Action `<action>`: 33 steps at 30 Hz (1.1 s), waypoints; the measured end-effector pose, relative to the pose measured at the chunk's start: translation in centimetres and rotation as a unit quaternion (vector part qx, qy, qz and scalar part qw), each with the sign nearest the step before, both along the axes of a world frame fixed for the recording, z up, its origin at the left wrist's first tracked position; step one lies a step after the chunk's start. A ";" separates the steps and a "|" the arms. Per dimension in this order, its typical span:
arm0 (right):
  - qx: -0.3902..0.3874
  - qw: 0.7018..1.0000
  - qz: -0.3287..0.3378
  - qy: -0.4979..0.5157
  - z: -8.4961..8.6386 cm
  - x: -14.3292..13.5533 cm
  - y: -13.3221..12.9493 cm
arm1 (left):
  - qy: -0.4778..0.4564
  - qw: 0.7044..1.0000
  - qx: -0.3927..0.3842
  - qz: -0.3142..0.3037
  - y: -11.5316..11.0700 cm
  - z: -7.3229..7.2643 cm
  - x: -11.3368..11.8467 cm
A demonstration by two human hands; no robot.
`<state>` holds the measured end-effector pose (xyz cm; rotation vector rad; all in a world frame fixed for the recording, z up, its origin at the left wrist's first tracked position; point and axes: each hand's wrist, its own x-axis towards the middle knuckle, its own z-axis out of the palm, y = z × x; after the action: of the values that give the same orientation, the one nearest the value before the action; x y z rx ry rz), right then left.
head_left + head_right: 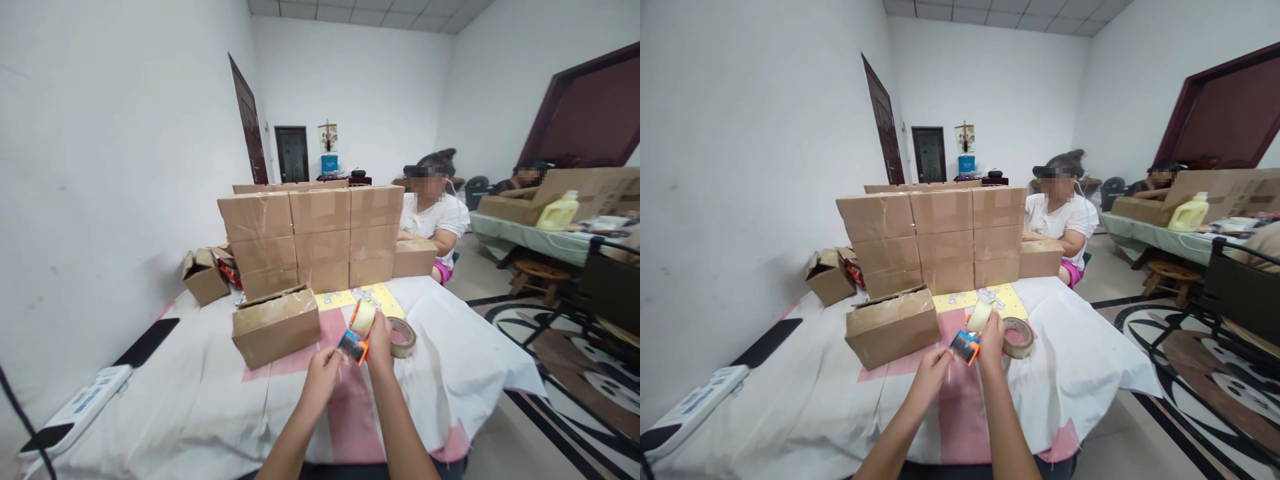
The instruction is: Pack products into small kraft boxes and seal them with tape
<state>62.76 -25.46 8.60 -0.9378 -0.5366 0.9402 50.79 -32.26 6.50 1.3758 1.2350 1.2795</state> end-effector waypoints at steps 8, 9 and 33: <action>0.012 1.000 -0.002 -0.010 -0.6 0.3 0.6 | -0.010 1.000 -0.004 -0.025 0.1 -0.5 -0.3; 0.012 1.000 -0.003 -0.009 -0.7 0.4 0.7 | -0.012 0.999 -0.006 -0.030 0.0 -0.5 -0.4; 0.002 0.998 -0.039 -0.047 -0.4 1.2 0.3 | -0.013 0.996 -0.042 -0.076 0.1 -1.4 -0.2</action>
<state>63.98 -25.16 8.22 -0.9957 -0.5761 0.8275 50.55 -32.18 5.09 1.3617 1.1309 1.1251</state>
